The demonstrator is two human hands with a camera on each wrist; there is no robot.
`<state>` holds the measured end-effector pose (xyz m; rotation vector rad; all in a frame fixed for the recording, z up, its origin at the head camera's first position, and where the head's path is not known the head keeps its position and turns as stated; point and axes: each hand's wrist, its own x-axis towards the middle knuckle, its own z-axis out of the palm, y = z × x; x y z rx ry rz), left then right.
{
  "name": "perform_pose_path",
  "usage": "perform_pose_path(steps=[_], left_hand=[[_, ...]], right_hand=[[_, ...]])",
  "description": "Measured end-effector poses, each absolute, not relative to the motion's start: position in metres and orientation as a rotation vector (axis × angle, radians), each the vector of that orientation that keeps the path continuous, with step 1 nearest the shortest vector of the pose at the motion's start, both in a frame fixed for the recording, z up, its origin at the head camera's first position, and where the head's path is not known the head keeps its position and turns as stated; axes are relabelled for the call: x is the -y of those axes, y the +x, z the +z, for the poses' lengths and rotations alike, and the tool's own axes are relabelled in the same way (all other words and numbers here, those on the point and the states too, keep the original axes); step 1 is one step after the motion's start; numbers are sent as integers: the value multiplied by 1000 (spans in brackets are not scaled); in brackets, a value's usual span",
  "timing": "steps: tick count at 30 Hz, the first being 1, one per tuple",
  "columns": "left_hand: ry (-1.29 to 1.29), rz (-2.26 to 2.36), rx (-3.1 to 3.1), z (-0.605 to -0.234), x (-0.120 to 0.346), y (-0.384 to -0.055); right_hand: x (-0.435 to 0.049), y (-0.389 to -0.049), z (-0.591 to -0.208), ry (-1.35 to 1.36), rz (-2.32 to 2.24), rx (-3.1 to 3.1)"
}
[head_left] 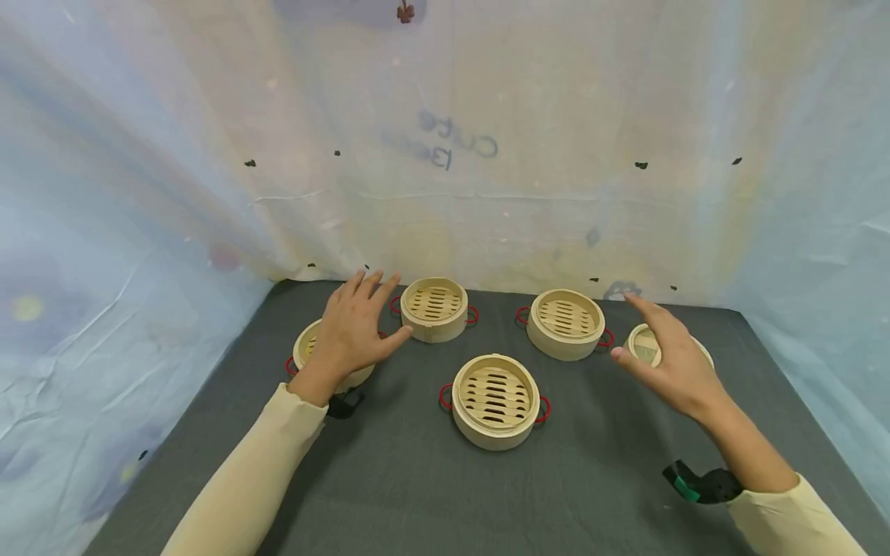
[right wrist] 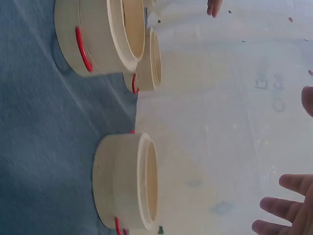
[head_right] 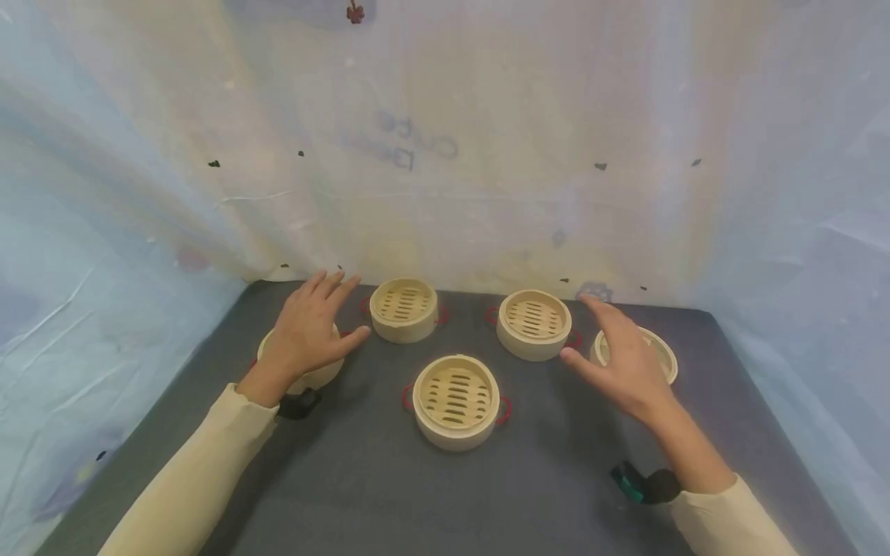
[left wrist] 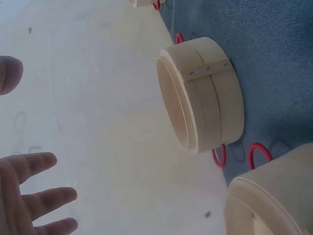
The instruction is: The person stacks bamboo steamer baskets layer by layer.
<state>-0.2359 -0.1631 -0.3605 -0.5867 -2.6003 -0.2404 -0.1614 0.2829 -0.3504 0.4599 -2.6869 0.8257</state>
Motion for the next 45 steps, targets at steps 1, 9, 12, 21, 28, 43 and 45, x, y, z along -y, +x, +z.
perform_pose_path(steps=[1,9,12,21,28,43,45], left_hand=[[-594,-239,2586,-361,164,-235],[-619,-230,2568,-364,171,-226],[-611,-222,2585,-365,174,-224],[-561,-230,2664,-368,181,-213],[-558,-270,2693,-377,187,-206],[-520,-333,2667,-398,204,-197],[-511,-333,2662,-400,207,-196]], right_hand=[[-282,-161,-352,469,854,2675],[-267,-156,-372,511,1145,2625],[-259,-155,-379,530,1201,2615],[-238,-158,-402,626,1382,2589],[-225,-157,-419,691,1442,2607],[-204,-150,-435,718,1528,2640],[-202,-150,-436,730,1528,2642]])
